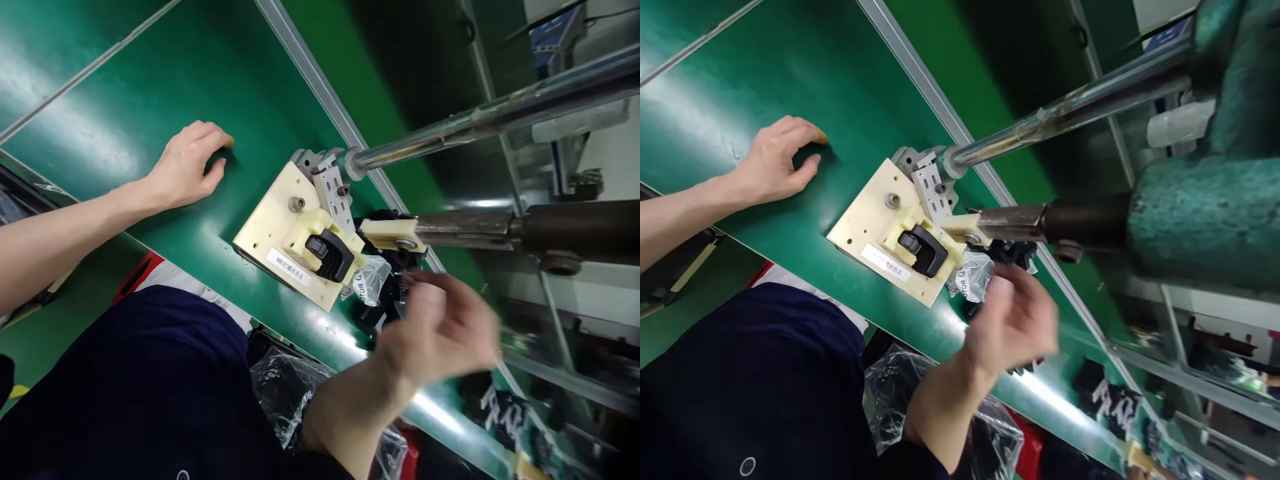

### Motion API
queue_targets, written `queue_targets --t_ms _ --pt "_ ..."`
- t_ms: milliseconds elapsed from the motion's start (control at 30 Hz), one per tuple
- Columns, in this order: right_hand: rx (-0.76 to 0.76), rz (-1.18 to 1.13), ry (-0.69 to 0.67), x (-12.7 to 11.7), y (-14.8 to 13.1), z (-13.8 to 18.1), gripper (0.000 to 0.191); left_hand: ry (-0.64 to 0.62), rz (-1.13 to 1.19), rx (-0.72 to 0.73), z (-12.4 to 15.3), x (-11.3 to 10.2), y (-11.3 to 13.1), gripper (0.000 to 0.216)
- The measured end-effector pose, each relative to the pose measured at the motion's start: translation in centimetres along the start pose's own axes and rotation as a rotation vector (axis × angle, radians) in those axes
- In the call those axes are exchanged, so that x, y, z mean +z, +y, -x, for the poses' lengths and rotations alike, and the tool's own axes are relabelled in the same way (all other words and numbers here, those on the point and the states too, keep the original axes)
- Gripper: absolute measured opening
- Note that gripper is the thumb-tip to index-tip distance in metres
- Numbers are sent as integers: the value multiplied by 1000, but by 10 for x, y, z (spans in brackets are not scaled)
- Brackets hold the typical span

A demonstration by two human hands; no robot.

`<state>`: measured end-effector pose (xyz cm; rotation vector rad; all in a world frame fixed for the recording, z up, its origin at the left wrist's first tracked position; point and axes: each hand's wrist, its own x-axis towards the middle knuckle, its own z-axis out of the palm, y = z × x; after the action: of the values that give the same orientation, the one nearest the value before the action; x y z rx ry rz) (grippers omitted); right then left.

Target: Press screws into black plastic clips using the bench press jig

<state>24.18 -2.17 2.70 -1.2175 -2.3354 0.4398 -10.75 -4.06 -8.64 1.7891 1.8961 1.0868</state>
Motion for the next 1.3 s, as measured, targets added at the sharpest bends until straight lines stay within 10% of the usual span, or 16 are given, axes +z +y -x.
queue_targets --t_ms 200,400,567,800,1067,1300 --pt "-22 185 -292 14 0 -8 62 39 84 -85 1 -8 13 23" --pt "-182 158 -240 -3 4 -24 50 90 56 -107 -4 -14 18 23" --pt "-220 101 -165 -21 -12 -22 40 325 178 -24 46 -17 60 42" --pt "-313 -36 47 -13 -29 39 62 54 525 100 109 -6 141 80" --pt "-296 -118 216 7 -45 80 61 -376 667 311 92 -7 153 88" --pt "-273 -97 284 18 -48 110 38 -392 843 188 111 9 171 80"
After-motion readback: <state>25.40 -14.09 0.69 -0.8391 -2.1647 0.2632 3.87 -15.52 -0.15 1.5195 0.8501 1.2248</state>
